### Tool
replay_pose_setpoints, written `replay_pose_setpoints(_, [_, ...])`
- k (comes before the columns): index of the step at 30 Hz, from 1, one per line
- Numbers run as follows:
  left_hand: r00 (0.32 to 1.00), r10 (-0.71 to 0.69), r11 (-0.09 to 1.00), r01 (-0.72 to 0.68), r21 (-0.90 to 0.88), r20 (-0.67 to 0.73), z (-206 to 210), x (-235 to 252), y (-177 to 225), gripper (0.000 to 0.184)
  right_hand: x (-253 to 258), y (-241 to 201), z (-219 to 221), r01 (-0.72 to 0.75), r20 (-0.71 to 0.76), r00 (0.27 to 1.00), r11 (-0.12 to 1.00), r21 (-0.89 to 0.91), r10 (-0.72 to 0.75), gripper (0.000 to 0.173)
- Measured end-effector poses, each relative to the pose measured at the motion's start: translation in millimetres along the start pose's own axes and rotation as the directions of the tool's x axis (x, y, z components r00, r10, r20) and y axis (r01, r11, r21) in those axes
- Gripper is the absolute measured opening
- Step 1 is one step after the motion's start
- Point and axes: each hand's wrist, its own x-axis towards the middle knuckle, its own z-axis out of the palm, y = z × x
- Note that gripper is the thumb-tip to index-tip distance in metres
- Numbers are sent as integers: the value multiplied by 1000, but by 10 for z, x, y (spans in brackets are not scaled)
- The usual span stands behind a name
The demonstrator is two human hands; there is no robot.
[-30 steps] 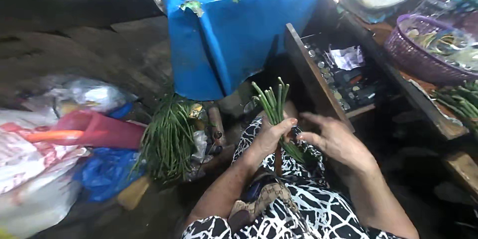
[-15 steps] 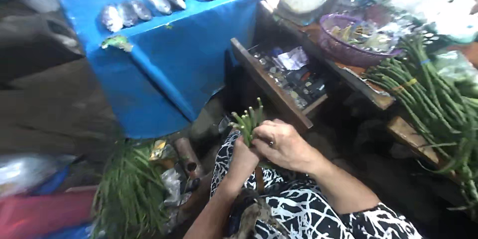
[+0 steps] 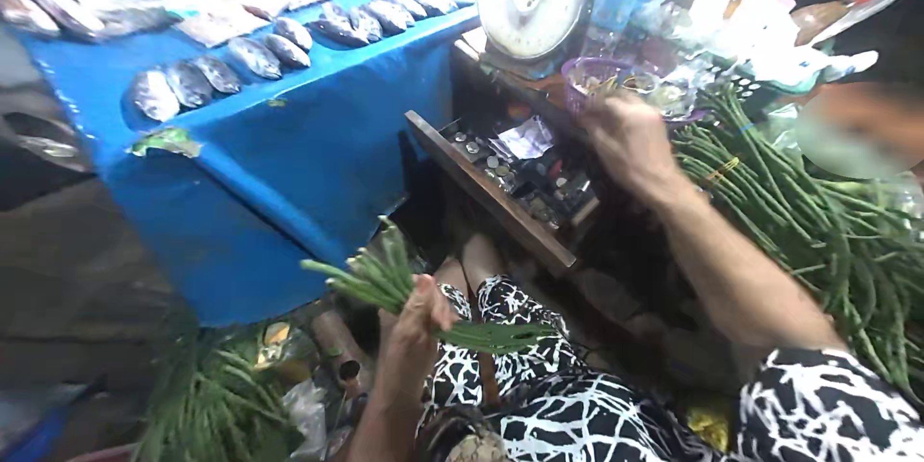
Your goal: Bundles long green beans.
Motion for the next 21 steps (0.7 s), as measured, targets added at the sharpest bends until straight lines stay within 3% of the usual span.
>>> replay_pose_setpoints(3, [996,85,993,-87,-83,-30,-85,62,113,43,347,603,-137,-123,0,992,968,-218,126,29])
replay_pose_setpoints(6, [982,165,979,-174,-105,-89,-103,98,246,46,511,842,-199,-216,38,973,960,-181,226,32])
replay_pose_setpoints(11, [950,290,952,-299,-63,-118,-143,114,492,45,737,750,-77,-218,136,963,970,-111,232,31])
replay_pose_setpoints(16, [927,351,936,-351,28,-132,-129,62,577,45,997,628,147,-216,340,888,933,-287,310,40])
replay_pose_setpoints(21, [951,306,952,-306,21,-41,-209,54,496,45,1084,672,264,-287,312,865,897,-338,394,43])
